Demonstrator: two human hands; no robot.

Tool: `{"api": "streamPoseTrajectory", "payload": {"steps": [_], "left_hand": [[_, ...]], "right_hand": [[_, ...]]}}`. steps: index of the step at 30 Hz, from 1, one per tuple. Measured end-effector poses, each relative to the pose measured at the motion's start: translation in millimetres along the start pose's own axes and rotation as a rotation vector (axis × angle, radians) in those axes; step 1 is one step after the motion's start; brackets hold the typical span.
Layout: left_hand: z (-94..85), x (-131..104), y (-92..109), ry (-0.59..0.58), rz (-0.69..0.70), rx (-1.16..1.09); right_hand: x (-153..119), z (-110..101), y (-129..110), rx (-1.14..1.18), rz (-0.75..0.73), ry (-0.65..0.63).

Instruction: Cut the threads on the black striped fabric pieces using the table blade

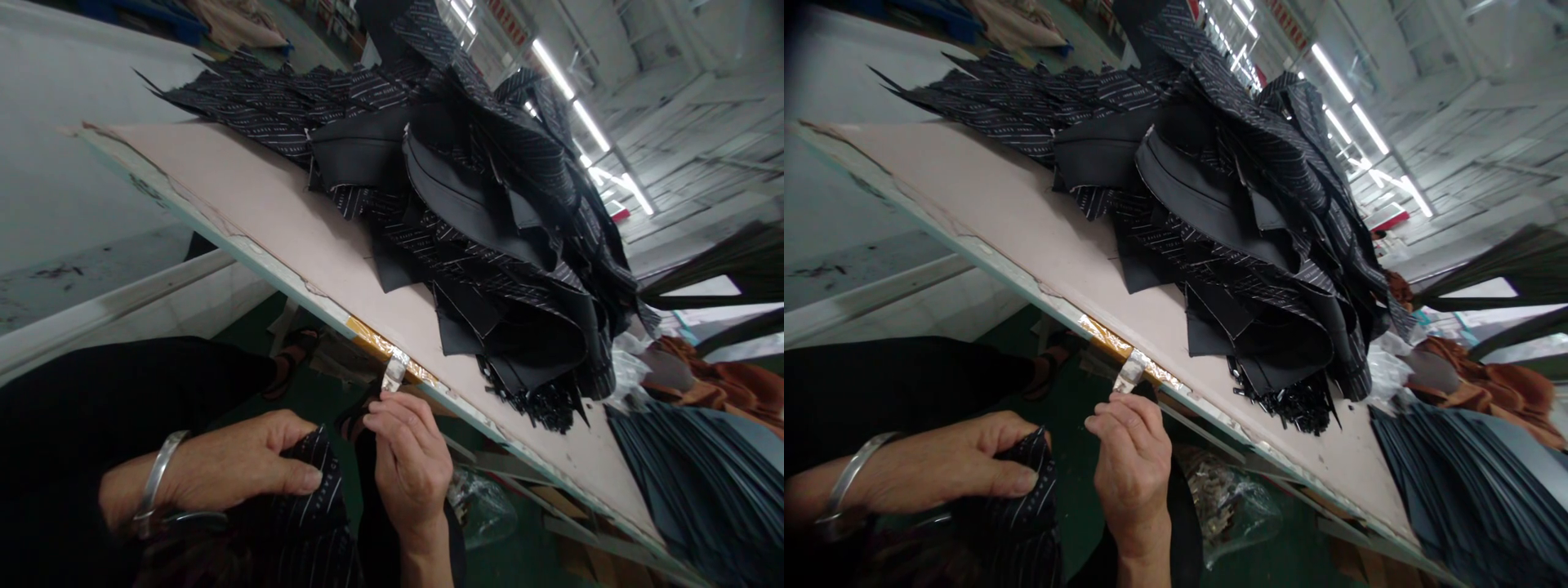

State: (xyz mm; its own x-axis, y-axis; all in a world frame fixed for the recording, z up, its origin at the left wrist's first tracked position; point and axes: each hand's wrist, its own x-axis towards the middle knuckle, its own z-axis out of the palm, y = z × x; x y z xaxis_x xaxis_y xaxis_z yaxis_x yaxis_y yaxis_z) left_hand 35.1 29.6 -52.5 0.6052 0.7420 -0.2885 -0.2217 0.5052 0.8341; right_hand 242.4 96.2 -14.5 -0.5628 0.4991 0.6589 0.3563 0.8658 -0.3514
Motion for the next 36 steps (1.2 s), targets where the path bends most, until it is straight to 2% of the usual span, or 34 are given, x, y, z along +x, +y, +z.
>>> {"api": "streamPoseTrajectory", "payload": {"steps": [3, 7, 14, 23, 26, 28, 30, 36], "left_hand": [[-1.5, 0.4, 2.5, 0.078, 0.106, 0.093], [-0.9, 1.8, 6.8, 0.074, 0.192, 0.178], [2.1, 4.2, 10.5, 0.097, 0.144, 0.183], [2.2, 9.8, -0.6, 0.083, 0.048, 0.022], [3.2, 13.0, 2.5, 0.185, 0.157, 0.09], [4.3, 16.9, 7.3, 0.298, 0.263, 0.217], [4.9, 22.3, 12.1, 0.36, 0.346, 0.351], [3.1, 39.0, 14.4, 0.362, 0.489, 0.475]], "right_hand": [[-0.7, 0.2, -0.7, 0.024, 0.013, 0.012], [-1.2, 0.7, -0.1, 0.049, 0.016, 0.013], [6.3, 0.8, 4.4, 0.03, 0.012, 0.01], [9.4, 0.4, 10.2, 0.03, 0.046, 0.019], [7.2, 0.8, 10.7, 0.044, 0.037, 0.023], [6.3, 1.6, 11.3, 0.064, 0.042, 0.05], [6.2, 2.5, 12.1, 0.09, 0.071, 0.082], [3.9, 2.3, 14.4, 0.137, 0.179, 0.107]]}}
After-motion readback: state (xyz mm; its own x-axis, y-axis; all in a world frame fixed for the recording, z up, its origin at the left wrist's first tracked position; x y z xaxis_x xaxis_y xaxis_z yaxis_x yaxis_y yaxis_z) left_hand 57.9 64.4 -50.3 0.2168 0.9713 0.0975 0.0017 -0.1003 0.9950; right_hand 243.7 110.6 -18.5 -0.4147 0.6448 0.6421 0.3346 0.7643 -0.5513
